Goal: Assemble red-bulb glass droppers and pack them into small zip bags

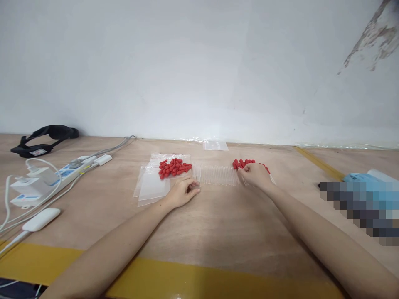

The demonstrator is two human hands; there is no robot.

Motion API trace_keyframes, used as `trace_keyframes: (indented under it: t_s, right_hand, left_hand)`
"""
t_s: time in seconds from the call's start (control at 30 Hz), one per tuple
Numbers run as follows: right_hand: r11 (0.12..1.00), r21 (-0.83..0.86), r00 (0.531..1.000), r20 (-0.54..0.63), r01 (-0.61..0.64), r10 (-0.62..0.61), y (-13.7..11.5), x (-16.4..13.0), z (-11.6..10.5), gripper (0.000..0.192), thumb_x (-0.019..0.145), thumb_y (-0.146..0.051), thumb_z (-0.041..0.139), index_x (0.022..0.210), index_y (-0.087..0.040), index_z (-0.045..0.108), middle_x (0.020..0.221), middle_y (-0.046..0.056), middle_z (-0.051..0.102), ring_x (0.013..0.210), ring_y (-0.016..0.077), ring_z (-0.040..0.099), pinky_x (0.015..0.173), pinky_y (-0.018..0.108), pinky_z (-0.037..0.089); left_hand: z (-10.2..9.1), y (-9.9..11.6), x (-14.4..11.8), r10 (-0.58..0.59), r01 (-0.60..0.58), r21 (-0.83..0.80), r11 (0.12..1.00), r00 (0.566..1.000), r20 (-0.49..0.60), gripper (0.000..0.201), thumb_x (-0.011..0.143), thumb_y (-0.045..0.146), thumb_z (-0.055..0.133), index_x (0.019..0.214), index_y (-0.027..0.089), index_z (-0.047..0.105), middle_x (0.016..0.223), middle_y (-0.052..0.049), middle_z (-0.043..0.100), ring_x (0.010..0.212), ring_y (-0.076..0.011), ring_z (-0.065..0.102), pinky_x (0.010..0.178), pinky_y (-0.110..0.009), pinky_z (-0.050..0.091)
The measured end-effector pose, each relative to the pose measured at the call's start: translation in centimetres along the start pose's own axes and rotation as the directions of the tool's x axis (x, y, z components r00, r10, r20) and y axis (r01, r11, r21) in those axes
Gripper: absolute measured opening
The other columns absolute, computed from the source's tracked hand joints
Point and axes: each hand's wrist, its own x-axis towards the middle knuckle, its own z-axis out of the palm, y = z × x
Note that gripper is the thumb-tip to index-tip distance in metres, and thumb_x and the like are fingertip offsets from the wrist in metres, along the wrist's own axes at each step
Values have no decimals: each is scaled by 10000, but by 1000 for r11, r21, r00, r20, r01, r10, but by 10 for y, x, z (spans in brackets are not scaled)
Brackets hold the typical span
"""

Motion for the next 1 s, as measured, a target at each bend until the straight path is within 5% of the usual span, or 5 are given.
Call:
trace_keyframes:
  t_s: [0.37, 0.53, 1.0]
  right_hand:
    - [945, -314, 995, -72, -89, 70, -3, 19, 27, 344, 776, -367, 386, 714, -130, 629, 743, 122, 626, 731, 246, 562, 722, 381, 301]
    - [956, -293, 999, -36, 8, -19, -8, 11, 29, 356, 791, -367, 363, 675, -159, 629, 691, 97, 620, 699, 232, 560, 728, 386, 274]
    - [967, -239, 992, 65, -93, 111, -22, 13, 30, 335, 770, -352, 389, 765, -138, 648, 773, 128, 645, 776, 268, 586, 748, 403, 305]
  left_hand:
    - [1, -1, 0, 14, -14, -20, 1000, 1000, 13, 121, 760, 252, 558, 819, 158, 608, 743, -17, 574, 652, -115, 541, 604, -229, 444]
    - [2, -2, 0, 18, -18, -15, 1000, 1000, 12, 127, 757, 252, 561, 825, 158, 612, 737, -18, 567, 648, -116, 539, 593, -229, 439]
    - [2, 1, 0, 13, -13, 11, 1000, 1000, 14, 130, 764, 257, 553, 824, 153, 605, 744, -22, 568, 655, -126, 535, 595, -237, 436]
